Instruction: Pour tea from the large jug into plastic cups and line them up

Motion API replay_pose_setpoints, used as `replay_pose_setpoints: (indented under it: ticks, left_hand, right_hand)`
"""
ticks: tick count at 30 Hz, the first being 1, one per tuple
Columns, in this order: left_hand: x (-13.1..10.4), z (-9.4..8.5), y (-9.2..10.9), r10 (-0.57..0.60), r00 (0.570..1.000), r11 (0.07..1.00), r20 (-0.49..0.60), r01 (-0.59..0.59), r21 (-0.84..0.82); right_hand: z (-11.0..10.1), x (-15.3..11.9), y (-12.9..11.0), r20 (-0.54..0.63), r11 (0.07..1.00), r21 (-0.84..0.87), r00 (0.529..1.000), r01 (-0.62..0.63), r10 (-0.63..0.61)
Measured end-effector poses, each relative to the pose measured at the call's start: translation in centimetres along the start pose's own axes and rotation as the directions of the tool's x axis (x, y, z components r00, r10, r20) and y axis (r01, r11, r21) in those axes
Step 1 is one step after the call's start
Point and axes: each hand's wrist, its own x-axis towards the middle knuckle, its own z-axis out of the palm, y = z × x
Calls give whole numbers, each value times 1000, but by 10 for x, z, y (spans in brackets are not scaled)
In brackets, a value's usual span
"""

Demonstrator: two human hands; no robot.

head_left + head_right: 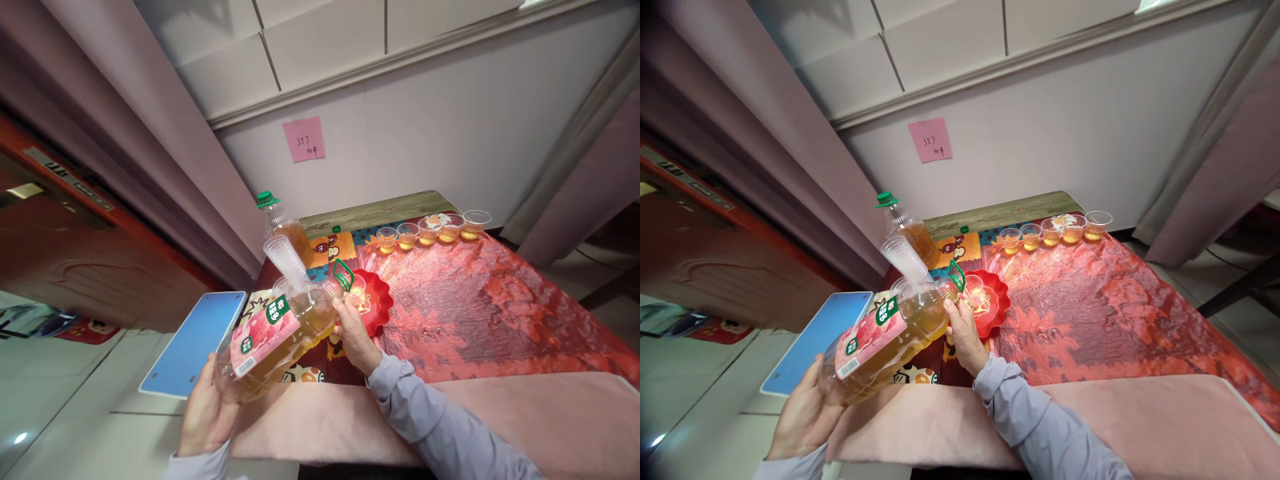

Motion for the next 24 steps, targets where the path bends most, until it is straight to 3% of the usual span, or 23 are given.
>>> replay_pose_setpoints:
  ticks: [12, 17, 24]
  left_hand:
    - [-1, 1, 0, -1, 999, 999, 32, 2, -40]
    - [0, -1, -1, 49, 999, 999, 20, -49, 12]
    - [14, -22, 0, -24, 974, 990, 226, 54, -127]
  right_hand:
    - [1, -1, -2, -19, 997, 66, 999, -29, 30]
    - [1, -1, -2, 2, 996, 85, 999, -37, 37]
    - [1, -1, -4, -11, 996, 74, 999, -41, 42]
